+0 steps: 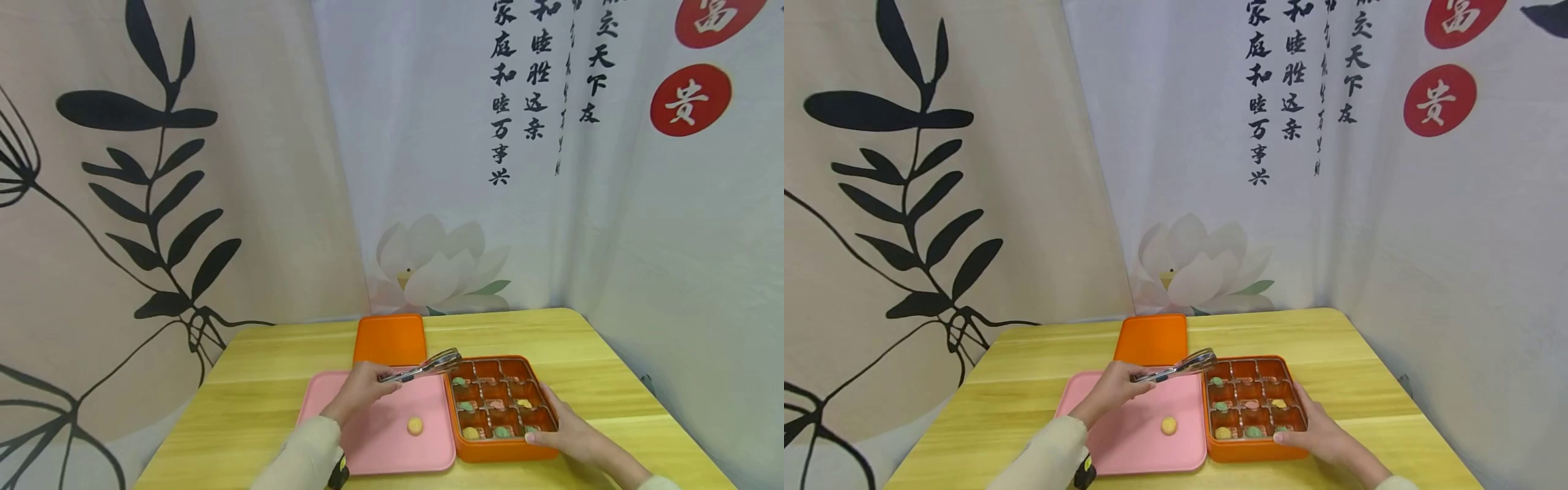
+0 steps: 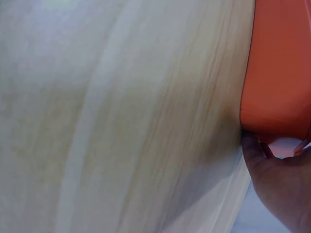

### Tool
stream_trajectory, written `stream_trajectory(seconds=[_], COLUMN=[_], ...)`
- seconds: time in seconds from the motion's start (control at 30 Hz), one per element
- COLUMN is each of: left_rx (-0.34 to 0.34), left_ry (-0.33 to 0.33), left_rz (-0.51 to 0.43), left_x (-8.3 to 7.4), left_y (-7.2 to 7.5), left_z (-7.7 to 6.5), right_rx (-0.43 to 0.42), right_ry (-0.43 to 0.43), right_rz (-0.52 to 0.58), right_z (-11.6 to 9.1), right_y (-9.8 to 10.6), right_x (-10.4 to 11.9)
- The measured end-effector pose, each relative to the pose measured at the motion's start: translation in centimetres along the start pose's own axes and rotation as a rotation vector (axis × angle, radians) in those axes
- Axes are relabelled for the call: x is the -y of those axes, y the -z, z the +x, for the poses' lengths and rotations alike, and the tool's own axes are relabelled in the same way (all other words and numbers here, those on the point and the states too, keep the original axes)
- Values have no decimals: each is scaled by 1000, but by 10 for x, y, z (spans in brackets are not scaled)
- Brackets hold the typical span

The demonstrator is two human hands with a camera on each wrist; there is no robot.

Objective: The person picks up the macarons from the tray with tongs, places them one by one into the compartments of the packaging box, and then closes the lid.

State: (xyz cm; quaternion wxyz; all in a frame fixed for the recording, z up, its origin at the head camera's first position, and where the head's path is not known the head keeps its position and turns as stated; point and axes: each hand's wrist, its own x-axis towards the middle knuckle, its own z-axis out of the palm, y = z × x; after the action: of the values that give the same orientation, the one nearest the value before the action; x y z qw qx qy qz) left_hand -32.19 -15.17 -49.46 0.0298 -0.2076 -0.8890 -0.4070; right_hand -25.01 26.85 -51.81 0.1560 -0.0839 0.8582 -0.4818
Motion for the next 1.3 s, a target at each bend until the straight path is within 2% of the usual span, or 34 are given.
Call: stream_trajectory(seconds=[0.33,0.57,0.77,1.3], left_rx=[3,15,6,1], left_ry=[1,10,13,10], left_rz=[-24,-57,-58,-44], left_x=[-21,-28,-26,-16], left_y=[-29,-40,-35,-7], left_z=[23,27,25,13], right_rx=[5,1,-6,-7], right_ry=[74,44,38,17], right_rz=[58,28,12,-12], right_z=[2,3,2,-1], right_y=[-4,-5,-3,-1], right_x=[4,3,5,3])
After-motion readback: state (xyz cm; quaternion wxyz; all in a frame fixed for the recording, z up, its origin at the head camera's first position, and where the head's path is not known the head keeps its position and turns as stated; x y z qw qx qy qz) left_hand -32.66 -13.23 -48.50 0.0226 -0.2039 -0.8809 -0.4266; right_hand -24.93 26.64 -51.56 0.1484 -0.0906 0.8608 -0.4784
